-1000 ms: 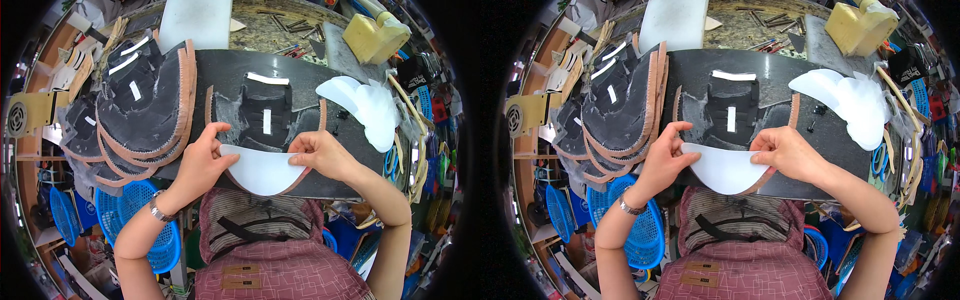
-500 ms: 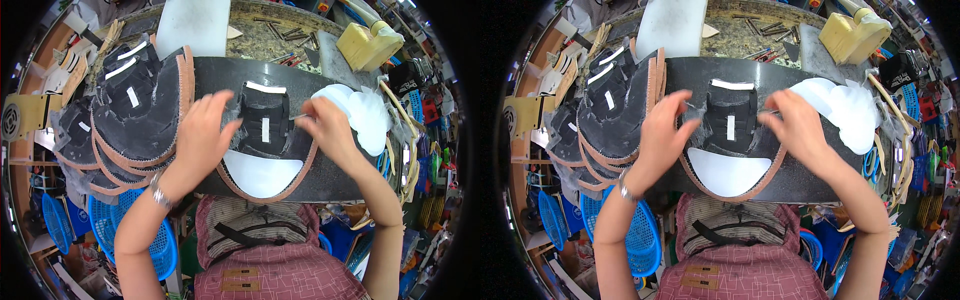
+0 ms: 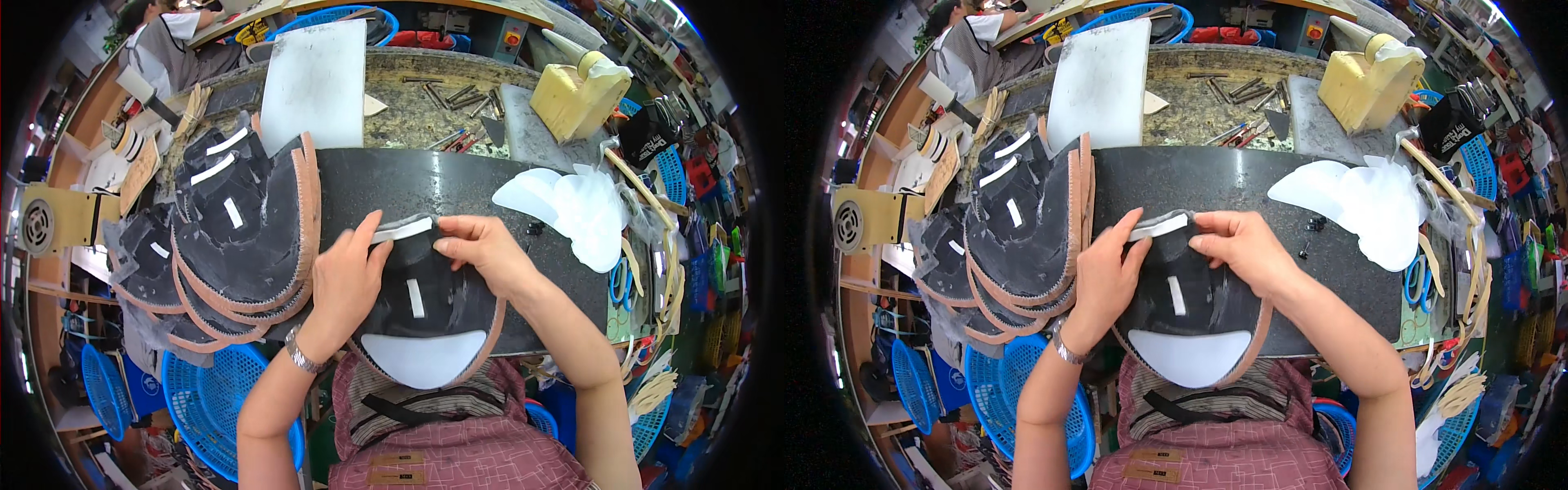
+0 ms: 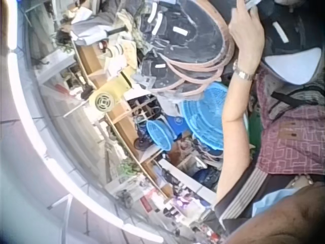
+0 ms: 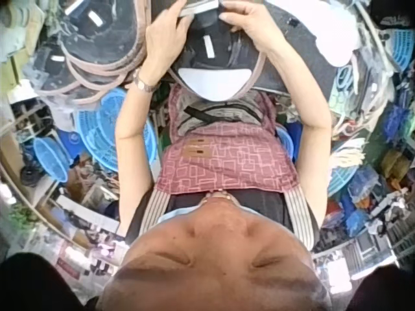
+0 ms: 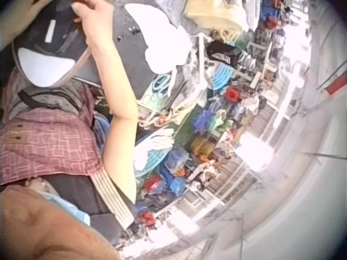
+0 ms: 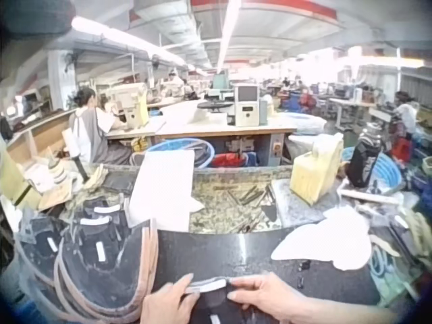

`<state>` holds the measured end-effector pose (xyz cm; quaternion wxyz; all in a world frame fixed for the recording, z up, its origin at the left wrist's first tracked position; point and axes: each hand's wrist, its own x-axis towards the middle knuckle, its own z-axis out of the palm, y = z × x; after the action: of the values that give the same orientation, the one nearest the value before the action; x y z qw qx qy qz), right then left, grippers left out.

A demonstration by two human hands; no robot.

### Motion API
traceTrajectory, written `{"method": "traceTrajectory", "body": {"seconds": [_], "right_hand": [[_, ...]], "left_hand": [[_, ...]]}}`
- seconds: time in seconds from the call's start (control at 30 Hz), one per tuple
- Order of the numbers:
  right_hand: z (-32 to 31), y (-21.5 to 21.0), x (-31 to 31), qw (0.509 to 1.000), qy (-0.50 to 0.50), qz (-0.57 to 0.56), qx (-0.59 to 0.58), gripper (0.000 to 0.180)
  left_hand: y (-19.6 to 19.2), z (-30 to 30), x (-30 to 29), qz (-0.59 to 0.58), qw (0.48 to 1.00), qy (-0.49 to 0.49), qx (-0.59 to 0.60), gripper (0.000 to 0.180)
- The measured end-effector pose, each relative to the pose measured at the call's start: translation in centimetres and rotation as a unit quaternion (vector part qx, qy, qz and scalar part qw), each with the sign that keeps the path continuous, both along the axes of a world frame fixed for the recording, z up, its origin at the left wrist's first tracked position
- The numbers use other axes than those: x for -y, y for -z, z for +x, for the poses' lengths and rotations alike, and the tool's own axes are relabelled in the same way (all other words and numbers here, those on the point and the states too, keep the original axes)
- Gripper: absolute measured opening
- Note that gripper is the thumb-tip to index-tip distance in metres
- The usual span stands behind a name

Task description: The person assembles slipper components by hand at a workbench. They place white foam insoles into grey fuzzy slipper uppers, press them down, and then apply glue to the edges of the uppers using a brush. The person handles multiple slipper units sequentially, stacking completed ones on the table.

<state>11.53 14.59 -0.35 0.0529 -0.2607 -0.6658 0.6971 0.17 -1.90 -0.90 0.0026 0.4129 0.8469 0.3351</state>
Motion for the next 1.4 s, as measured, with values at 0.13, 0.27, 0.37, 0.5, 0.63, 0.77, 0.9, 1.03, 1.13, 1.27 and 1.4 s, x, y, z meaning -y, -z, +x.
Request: {"method": "traceTrajectory", "body": {"seconds": [0.13, 0.27, 0.37, 0.5, 0.63, 0.77, 0.9, 1.03, 1.13, 1.27, 1.4], "right_hand": [[1.3, -1.5, 1.7, 0.990, -0.011, -0.117, -0.078, 0.037], [2.6, -2.0, 2.2, 0.970, -0.031, -0.193, -0.141, 0.022], [2.8, -2.5, 2.4, 0.988, 0.006, -0.078, -0.130, 0.012], [2.6, -1.6, 2.4, 0.938, 0.044, 0.287, -0.191, 0.025], [2.9, -1.4, -1.4, 0.965, -0.183, -0.160, -0.094, 0.032], [2.7, -2.0, -0.7, 0.795, -0.210, 0.569, -0.017, 0.038], [2.3, 1.9, -2.4, 0.758, -0.243, 0.586, -0.154, 0.043], [0.0, 3.0, -1.9, 0.615, -0.234, 0.722, -0.214, 0.035], [0.4, 3.8, -2.3, 0.610, -0.233, 0.726, -0.216, 0.032], [0.2, 3.9, -2.7, 0.519, -0.230, 0.772, -0.285, 0.023], [0.4, 3.9, -2.5, 0.539, -0.294, 0.743, -0.266, 0.026]], "left_hand": [[-1.8, 1.3, 1.5, 0.103, 0.978, 0.050, 0.174, 0.035], [-1.9, 2.9, 3.2, 0.279, 0.906, 0.065, 0.312, 0.025], [-3.3, 3.7, 3.5, 0.234, 0.954, 0.105, 0.154, 0.019], [-3.4, 3.9, 3.0, 0.242, 0.927, 0.161, 0.239, 0.015], [-3.0, 2.1, 3.3, 0.177, 0.906, 0.171, 0.345, 0.020], [0.1, 2.1, 0.8, 0.154, 0.950, 0.007, 0.273, 0.040], [3.5, 0.1, -0.5, 0.053, 0.994, 0.082, 0.056, 0.031], [2.8, -0.8, -0.6, 0.066, 0.986, 0.153, 0.006, 0.026], [4.0, -1.0, -1.2, 0.036, 0.964, 0.211, -0.160, 0.022], [6.0, -1.2, -1.6, 0.006, 0.891, 0.215, -0.401, 0.019], [5.4, -1.9, -1.8, 0.000, 0.860, 0.312, -0.404, 0.018]]}}
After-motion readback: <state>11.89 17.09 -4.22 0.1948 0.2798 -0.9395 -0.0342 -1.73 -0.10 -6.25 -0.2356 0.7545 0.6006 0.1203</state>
